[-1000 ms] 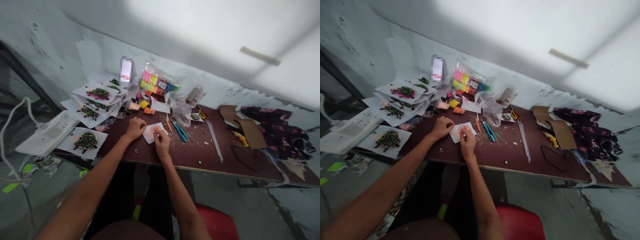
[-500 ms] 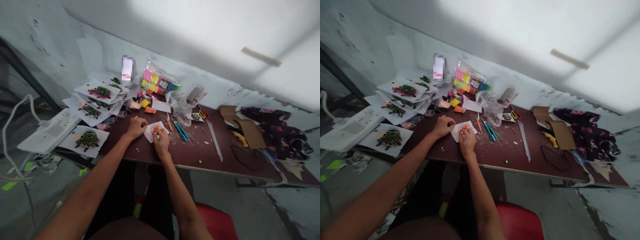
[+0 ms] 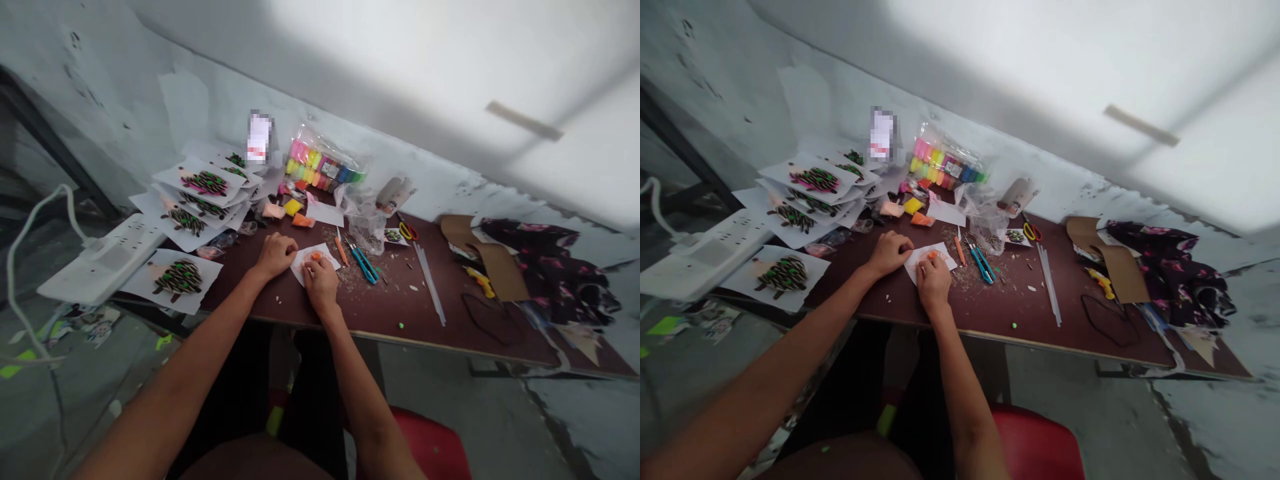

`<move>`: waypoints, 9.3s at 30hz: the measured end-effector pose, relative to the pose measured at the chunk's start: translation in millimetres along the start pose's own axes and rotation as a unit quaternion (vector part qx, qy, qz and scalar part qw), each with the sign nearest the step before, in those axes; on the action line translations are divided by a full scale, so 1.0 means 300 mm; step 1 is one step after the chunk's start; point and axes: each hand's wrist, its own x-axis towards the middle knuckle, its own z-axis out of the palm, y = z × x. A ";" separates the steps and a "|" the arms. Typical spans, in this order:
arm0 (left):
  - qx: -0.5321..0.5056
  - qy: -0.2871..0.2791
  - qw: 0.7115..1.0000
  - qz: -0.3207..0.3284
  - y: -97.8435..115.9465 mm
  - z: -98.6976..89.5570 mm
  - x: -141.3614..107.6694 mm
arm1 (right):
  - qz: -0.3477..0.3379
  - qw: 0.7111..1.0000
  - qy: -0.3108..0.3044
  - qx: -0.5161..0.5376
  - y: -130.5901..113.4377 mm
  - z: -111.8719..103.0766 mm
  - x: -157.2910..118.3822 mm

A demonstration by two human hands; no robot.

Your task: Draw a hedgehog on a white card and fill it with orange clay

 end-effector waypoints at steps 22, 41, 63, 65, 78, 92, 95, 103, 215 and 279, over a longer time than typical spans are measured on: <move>0.011 -0.006 1.000 0.002 0.009 -0.004 0.000 | 0.024 0.998 -0.019 -0.052 -0.014 -0.014 -0.008; -0.029 -0.084 0.992 0.086 0.001 -0.004 -0.001 | 0.012 1.000 0.001 0.010 -0.017 -0.022 -0.007; -0.046 -0.081 0.993 0.073 0.000 -0.003 0.001 | -0.016 0.999 -0.020 -0.043 -0.011 -0.019 -0.007; -0.047 -0.079 0.993 0.074 0.000 -0.003 0.001 | -0.014 0.999 -0.022 -0.042 -0.009 -0.018 -0.007; -0.038 -0.090 0.993 0.072 0.002 -0.005 0.004 | -0.031 0.999 -0.032 -0.009 -0.001 -0.018 0.001; -0.038 -0.094 0.992 0.072 0.007 -0.014 0.003 | 0.044 0.947 0.093 0.303 -0.009 -0.070 -0.010; -0.037 -0.093 0.992 0.074 0.008 -0.015 0.002 | 0.078 0.932 0.099 0.339 -0.011 -0.085 -0.021; -0.048 -0.087 0.992 0.076 0.009 -0.018 0.000 | 0.176 0.900 0.157 0.366 0.036 -0.110 -0.028; -0.040 -0.099 0.992 0.063 -0.017 0.006 0.007 | -0.103 0.986 -0.072 -0.112 -0.039 -0.079 -0.043; -0.033 -0.103 0.992 0.067 -0.016 0.004 0.008 | -0.048 0.986 -0.033 -0.158 -0.043 -0.074 -0.038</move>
